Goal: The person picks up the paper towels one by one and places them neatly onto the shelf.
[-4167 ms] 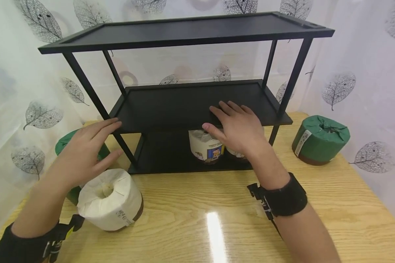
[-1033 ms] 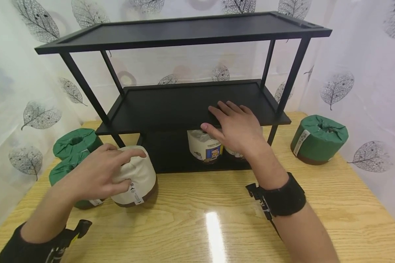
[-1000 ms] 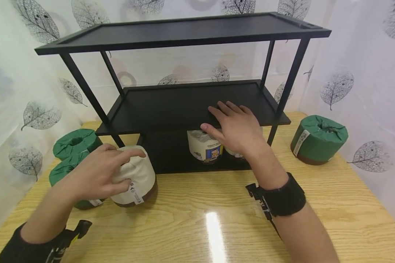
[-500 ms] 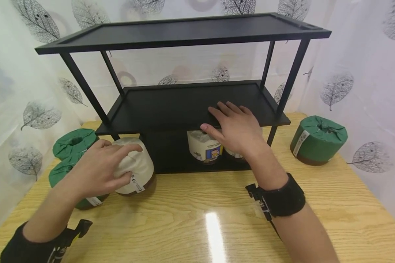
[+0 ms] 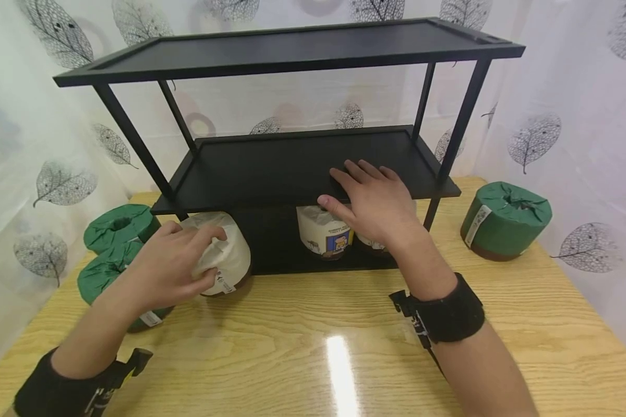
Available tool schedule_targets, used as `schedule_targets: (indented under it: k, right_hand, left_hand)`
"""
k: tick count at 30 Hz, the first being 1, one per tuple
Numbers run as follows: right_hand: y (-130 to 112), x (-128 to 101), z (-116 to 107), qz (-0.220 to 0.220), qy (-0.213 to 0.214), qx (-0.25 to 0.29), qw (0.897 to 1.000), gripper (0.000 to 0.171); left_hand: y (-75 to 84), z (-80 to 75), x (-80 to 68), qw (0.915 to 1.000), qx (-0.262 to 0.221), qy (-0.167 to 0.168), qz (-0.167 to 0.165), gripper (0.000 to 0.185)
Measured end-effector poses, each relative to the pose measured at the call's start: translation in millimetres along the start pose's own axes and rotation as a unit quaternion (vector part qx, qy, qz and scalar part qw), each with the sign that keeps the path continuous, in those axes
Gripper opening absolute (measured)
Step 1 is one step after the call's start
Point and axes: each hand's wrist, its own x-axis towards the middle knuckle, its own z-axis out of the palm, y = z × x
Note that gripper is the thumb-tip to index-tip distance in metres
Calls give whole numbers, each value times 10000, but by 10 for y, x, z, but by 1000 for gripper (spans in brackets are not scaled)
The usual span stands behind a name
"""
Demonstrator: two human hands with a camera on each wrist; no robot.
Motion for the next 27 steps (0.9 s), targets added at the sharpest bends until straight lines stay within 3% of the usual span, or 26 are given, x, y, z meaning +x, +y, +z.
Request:
schedule_targets:
  k: [7, 16, 23, 27]
  right_hand:
    - [-1, 0, -5, -4, 19, -27, 10000, 65]
    - [-9, 10, -25, 6, -73, -19, 10000, 66]
    - [-10, 5, -14, -14, -34, 4, 10000, 65]
    - [-9, 2, -11, -14, -10, 20, 10000, 65]
  left_hand:
    - [7, 104, 27, 9999, -82, -88, 11, 45]
    - [-1, 194, 39, 9959, -466, -742, -238, 55]
    - [9, 118, 37, 9960, -386, -720, -362, 62]
    - [16, 45, 8, 9977, -286, -526, -325, 60]
